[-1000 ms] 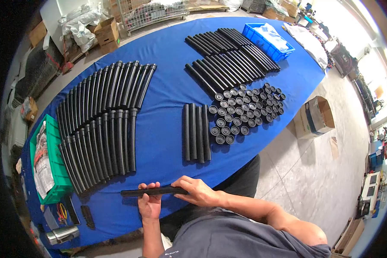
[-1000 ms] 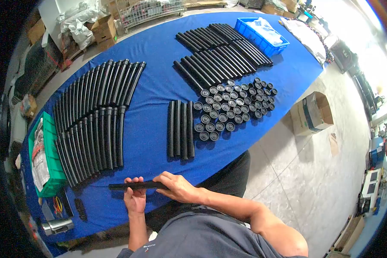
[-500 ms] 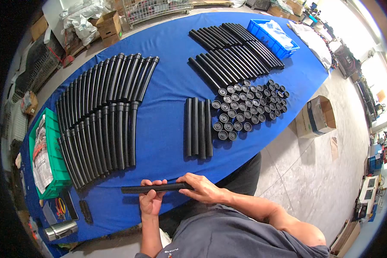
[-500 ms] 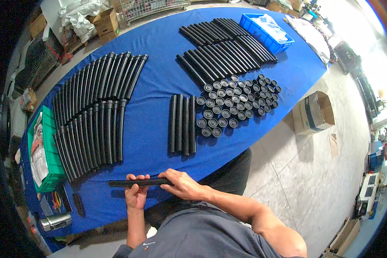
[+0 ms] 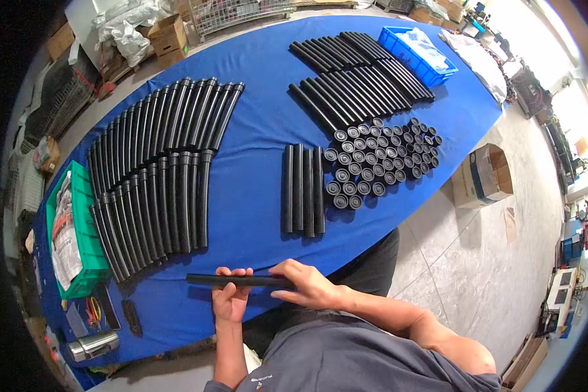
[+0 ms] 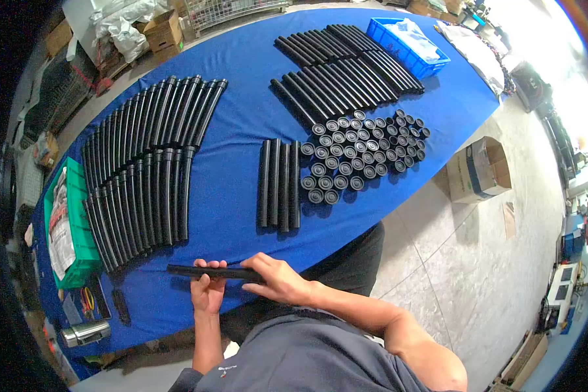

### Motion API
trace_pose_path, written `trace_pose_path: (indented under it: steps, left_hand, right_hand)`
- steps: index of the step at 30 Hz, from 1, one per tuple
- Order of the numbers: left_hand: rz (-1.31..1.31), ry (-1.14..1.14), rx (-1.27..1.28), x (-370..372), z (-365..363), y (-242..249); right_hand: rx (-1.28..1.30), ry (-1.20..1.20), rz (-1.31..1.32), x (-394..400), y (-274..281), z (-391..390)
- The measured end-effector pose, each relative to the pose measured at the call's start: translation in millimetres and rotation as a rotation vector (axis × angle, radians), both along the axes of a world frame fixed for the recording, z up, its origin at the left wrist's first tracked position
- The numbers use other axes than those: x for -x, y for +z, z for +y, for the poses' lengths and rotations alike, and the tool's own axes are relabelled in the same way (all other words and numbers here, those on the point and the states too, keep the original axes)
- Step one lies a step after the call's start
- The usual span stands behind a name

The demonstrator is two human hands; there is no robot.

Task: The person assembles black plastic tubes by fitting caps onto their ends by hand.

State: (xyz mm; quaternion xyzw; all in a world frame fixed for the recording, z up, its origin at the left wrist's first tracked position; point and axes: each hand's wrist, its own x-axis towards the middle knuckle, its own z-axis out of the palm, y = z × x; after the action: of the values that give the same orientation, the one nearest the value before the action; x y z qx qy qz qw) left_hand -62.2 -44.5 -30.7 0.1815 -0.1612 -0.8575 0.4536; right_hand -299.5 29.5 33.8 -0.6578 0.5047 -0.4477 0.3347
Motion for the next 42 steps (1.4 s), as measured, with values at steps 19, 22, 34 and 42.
trace_pose_path:
  steps: [19, 22, 34, 42]
  left_hand:
    - [-0.048, -0.011, 0.015, 2.9, 2.3, 5.5]
    - [-0.082, -0.003, -0.026, 8.8, 1.7, 17.3]
    - [-0.019, -0.024, 0.008, -0.1, 1.5, 1.2]
    - [-0.025, -0.016, -0.024, 5.9, 0.5, 8.9]
  right_hand:
    - [-0.138, 0.012, 0.022, 3.6, -2.4, -0.7]
    - [0.014, -0.014, 0.123, -2.0, -11.2, 0.6]
    - [-0.175, 0.052, 0.015, -0.9, -0.5, 1.8]
    - [0.016, 0.009, 0.175, -6.4, -12.2, 1.3]
